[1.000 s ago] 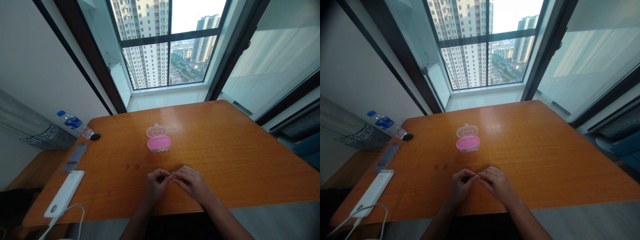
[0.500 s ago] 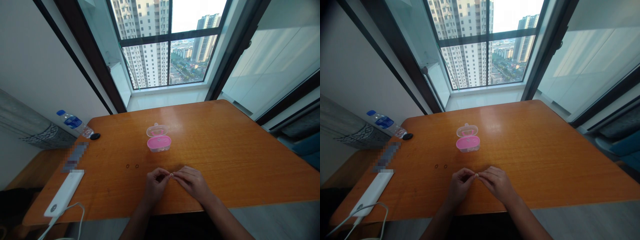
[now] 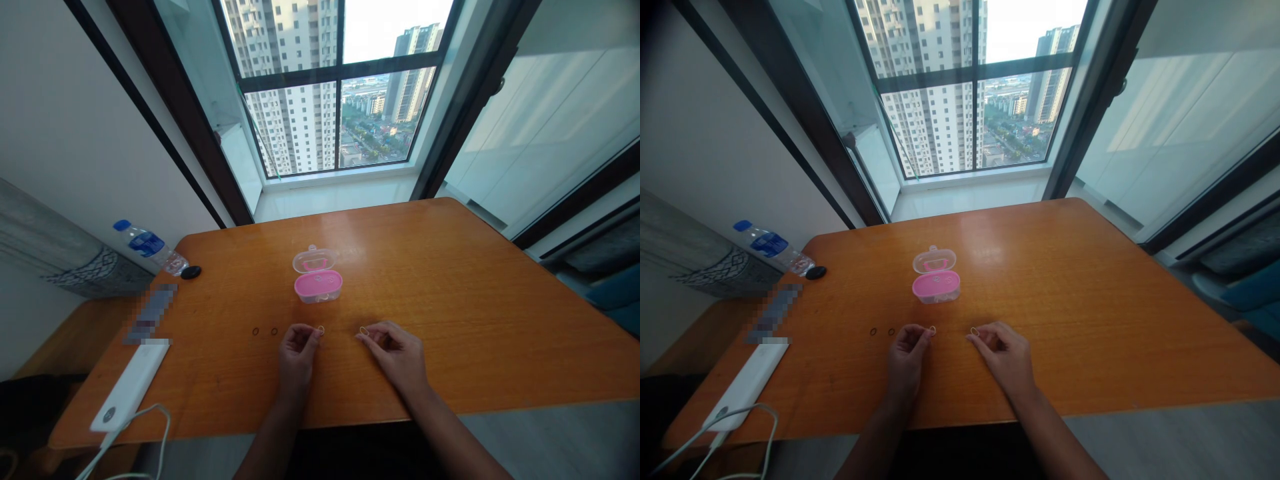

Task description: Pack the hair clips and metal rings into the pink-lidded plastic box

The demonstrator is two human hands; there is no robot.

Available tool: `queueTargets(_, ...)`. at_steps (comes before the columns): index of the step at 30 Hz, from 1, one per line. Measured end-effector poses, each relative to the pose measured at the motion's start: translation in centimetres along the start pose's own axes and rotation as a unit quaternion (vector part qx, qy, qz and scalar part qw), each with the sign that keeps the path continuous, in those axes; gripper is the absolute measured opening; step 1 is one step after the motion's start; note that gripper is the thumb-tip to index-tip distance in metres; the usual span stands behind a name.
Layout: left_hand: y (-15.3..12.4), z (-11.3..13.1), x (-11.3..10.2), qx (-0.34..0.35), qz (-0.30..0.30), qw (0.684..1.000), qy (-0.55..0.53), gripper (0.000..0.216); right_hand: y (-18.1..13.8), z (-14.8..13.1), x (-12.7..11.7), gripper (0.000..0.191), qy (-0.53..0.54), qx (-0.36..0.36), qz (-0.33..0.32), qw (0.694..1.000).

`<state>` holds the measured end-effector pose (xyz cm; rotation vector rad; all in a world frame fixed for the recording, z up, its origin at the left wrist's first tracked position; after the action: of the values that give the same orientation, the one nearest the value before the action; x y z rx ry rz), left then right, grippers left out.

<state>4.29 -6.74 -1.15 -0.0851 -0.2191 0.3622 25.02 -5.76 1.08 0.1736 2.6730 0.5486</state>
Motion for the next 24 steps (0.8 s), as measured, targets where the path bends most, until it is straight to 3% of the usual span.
queueTargets(5,0.5,-0.1,-0.3,-0.036,0.032,0.995,-0.088,0.033,0.0,0.1,0.1,0.018,0.011,0.007,0.010,1.000)
queueTargets(12,0.5,-0.4,-0.4,-0.023,0.013,0.997,-0.066,0.029,0.0,0.4,0.1,0.013,0.015,0.009,-0.010,1.000)
queueTargets(19,-0.8,-0.1,0.4,0.016,-0.101,0.990,0.098,0.019,0.1,-0.2,0.0,0.010,0.026,-0.082,-0.100,0.991)
queueTargets(24,-1.2,0.2,0.6,0.027,-0.150,0.976,0.153,0.018,-0.1,-0.2,0.3,0.015,0.016,-0.142,-0.146,0.979)
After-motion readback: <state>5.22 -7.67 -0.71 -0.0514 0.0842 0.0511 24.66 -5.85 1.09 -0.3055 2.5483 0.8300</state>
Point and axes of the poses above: each hand's wrist, its own y-axis towards the middle knuckle, its own x-axis out of the palm, z = x × y, the point moved 1 cm from there along y, towards the middle knuckle, and after that the axes turned 2 degrees about y, right-handed, at the moved point
